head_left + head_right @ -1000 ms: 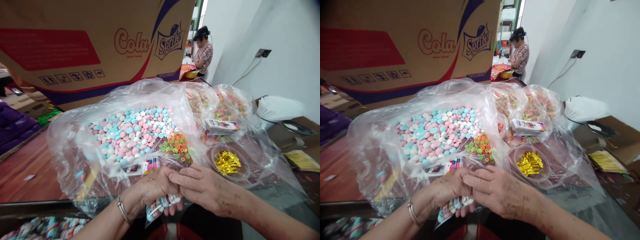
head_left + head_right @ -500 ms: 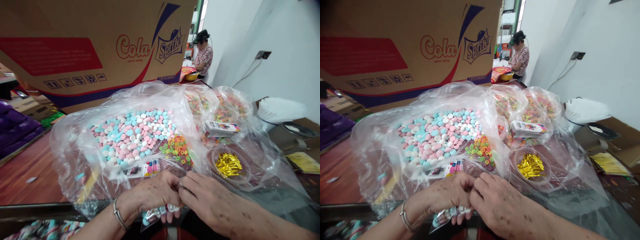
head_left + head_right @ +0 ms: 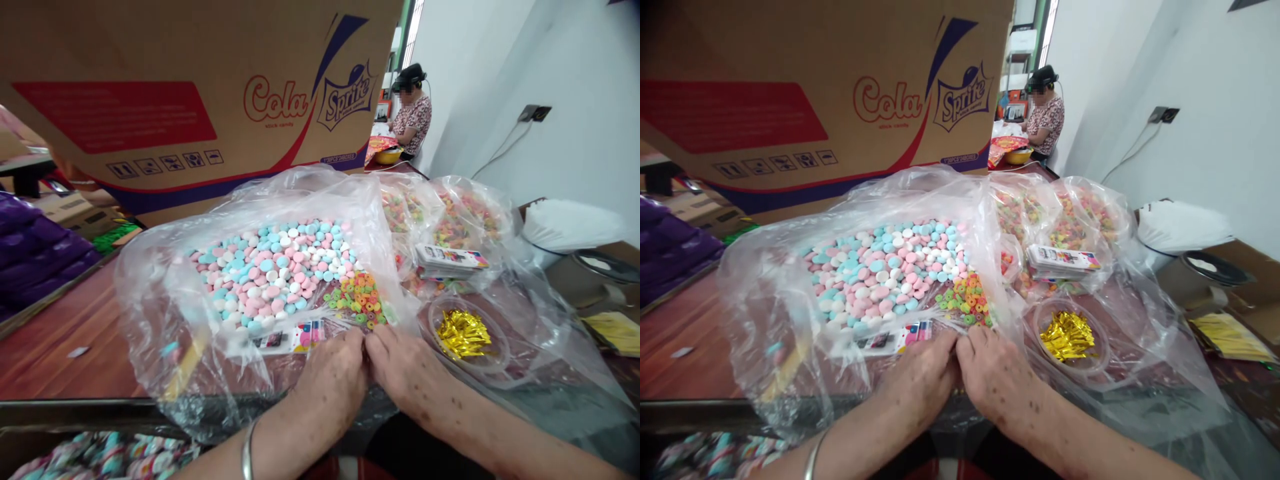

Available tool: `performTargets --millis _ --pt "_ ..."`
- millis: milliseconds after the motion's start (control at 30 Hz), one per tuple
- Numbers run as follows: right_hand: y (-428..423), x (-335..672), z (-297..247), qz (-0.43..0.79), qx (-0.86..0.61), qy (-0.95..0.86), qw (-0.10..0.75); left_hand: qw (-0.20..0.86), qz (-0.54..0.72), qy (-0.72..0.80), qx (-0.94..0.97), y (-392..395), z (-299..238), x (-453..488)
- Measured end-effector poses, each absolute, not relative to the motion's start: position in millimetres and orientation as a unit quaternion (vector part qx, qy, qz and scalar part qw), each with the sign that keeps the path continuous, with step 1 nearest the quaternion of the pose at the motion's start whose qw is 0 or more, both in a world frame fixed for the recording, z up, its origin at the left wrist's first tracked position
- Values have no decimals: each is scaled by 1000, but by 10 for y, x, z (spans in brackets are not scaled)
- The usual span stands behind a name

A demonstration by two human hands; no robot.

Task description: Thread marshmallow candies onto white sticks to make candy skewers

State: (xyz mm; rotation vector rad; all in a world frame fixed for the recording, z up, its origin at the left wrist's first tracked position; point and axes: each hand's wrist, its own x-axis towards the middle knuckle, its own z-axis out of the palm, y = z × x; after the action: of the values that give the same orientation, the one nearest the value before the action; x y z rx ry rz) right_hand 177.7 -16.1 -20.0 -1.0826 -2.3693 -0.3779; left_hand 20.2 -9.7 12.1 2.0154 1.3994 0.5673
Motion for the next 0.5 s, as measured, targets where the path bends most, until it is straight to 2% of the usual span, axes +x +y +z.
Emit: performTargets --millis 100,167,200,267,333,367,433,500 --pt "72 1749 -159 -136 -438 -829 321 72 415 448 788 -157 8 171" --pt "167 1705 -56 -89 -456 -797 387 41 493 383 780 -224 -30 119" --pt "180 1665 3 -55 -458 -781 420 90 502 372 775 -255 -35 93" --pt "132 1545 104 6 -449 -758 473 290 487 413 713 -278 -8 44" --pt "19 1390 151 56 -418 -757 500 520 467 465 543 -232 71 -14" --pt "-41 1314 152 78 -394 -761 509 601 476 466 442 -191 130 -59" --pt "-122 1201 121 132 -361 -762 521 681 516 407 323 -109 263 -196" --pt "-127 1165 82 206 -364 -750 512 635 597 367 326 -74 374 -387"
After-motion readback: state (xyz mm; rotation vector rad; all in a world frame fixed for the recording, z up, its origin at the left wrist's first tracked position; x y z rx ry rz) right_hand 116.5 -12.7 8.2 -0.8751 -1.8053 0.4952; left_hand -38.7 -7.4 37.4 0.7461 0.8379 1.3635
